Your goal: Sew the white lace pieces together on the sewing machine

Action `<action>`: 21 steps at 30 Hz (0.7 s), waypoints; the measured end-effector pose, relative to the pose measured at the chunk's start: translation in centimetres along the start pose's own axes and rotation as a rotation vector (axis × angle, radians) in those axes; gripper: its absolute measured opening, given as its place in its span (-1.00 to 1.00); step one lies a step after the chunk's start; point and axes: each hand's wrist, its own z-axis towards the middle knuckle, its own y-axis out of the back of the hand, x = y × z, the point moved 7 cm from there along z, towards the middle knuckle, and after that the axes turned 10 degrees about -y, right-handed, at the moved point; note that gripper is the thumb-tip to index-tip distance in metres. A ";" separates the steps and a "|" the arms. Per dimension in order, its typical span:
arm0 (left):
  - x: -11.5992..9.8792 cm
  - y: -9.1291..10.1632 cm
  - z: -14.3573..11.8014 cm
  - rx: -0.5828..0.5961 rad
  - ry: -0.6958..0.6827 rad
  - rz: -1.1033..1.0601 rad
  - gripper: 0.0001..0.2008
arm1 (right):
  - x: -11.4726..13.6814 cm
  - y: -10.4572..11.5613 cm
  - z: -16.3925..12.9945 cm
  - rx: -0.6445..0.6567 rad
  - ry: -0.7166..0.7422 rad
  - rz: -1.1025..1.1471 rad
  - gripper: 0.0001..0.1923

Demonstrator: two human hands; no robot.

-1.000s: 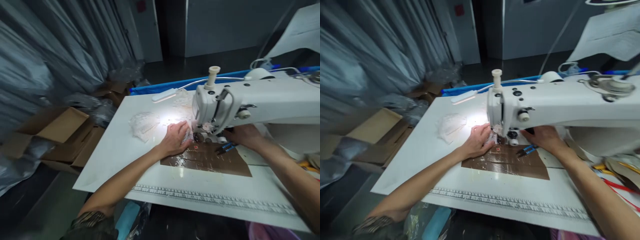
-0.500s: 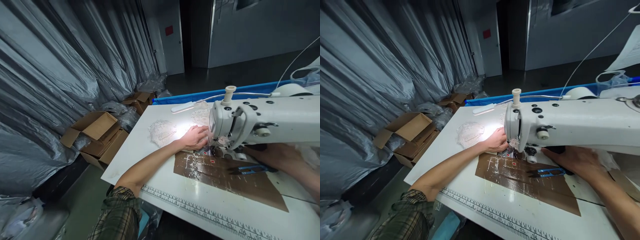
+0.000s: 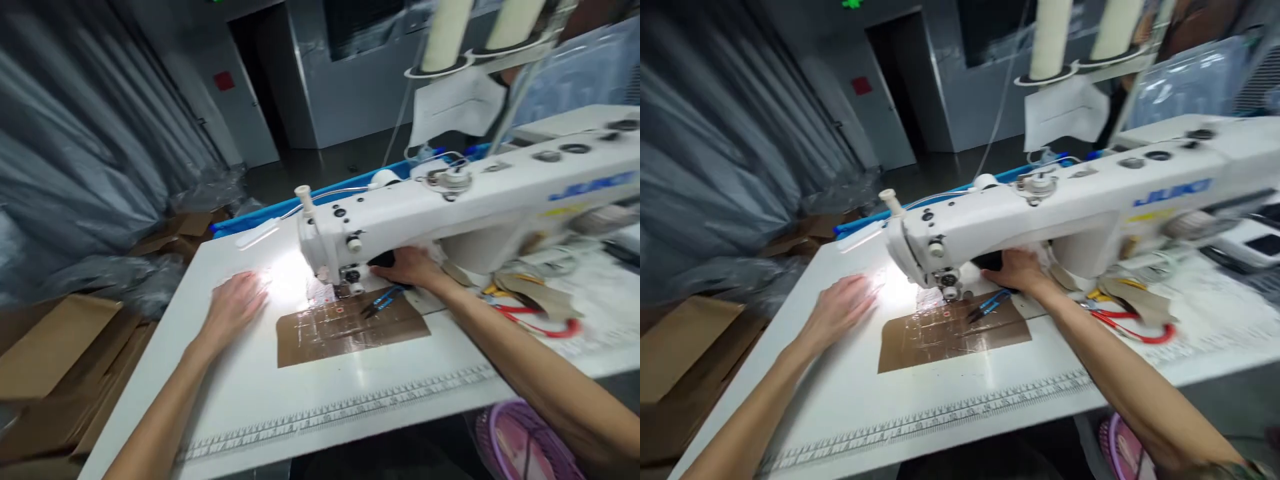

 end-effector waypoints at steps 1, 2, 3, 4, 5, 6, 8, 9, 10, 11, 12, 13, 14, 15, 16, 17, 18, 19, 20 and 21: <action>1.0 0.0 -0.5 0.021 0.041 0.016 -0.62 | 0.2 0.4 -0.4 -0.012 -0.011 -0.003 -0.31; 1.8 -0.1 -0.8 0.029 0.068 0.021 -0.61 | 0.3 0.6 -0.8 -0.026 -0.018 -0.005 -0.31; 2.3 -0.1 -1.1 0.022 0.082 0.013 -0.61 | 0.5 0.9 -1.4 -0.050 -0.010 -0.004 -0.32; 2.5 -0.1 -1.4 0.013 0.085 -0.006 -0.61 | 0.8 1.2 -2.2 -0.086 0.016 0.001 -0.34; 2.6 0.0 -1.5 -0.002 0.082 -0.021 -0.61 | 1.1 1.3 -3.1 -0.114 0.046 0.008 -0.37; 2.5 0.1 -1.5 -0.021 0.076 -0.036 -0.61 | 1.4 1.4 -4.2 -0.138 0.092 0.020 -0.39; 2.1 0.8 -1.5 -0.076 0.079 -0.054 -0.62 | 2.0 1.3 -6.4 -0.168 0.209 0.056 -0.46; 1.8 1.2 -1.4 -0.110 0.095 -0.061 -0.63 | 2.3 1.2 -7.5 -0.175 0.277 0.076 -0.50; 1.4 1.6 -1.2 -0.143 0.116 -0.075 -0.65 | 2.5 1.0 -8.6 -0.176 0.344 0.093 -0.54; 0.9 2.0 -1.1 -0.174 0.138 -0.100 -0.66 | 2.6 0.7 -9.5 -0.172 0.402 0.106 -0.59; 0.2 2.3 -1.0 -0.194 0.151 -0.138 -0.68 | 2.5 0.5 -10.3 -0.165 0.448 0.111 -0.63; -0.8 2.4 -0.8 -0.205 0.151 -0.191 -0.69 | 2.3 0.2 -10.8 -0.157 0.477 0.111 -0.67; -2.1 2.4 -0.7 -0.194 0.129 -0.263 -0.70 | 2.1 -0.1 -11.2 -0.153 0.485 0.104 -0.70; -3.6 2.1 -0.5 -0.156 0.090 -0.341 -0.70 | 1.6 -0.3 -11.3 -0.156 0.475 0.095 -0.72; -5.2 1.7 -0.5 -0.110 0.050 -0.417 -0.70 | 1.2 -0.4 -11.4 -0.163 0.452 0.086 -0.74; -6.9 1.1 -0.4 -0.031 0.005 -0.496 -0.71 | 0.6 -0.5 -11.3 -0.174 0.421 0.083 -0.75; -8.5 0.5 -0.5 0.057 -0.051 -0.571 -0.71 | 0.1 -0.6 -11.2 -0.186 0.388 0.088 -0.75; -10.0 -0.1 -0.5 0.135 -0.108 -0.622 -0.71 | -0.4 -0.6 -11.1 -0.199 0.358 0.101 -0.75; -10.9 -0.4 -0.6 0.185 -0.152 -0.652 -0.70 | -0.8 -0.7 -11.1 -0.210 0.335 0.121 -0.75; -11.4 -0.6 -0.5 0.203 -0.174 -0.658 -0.70 | -1.2 -0.8 -11.0 -0.221 0.320 0.142 -0.75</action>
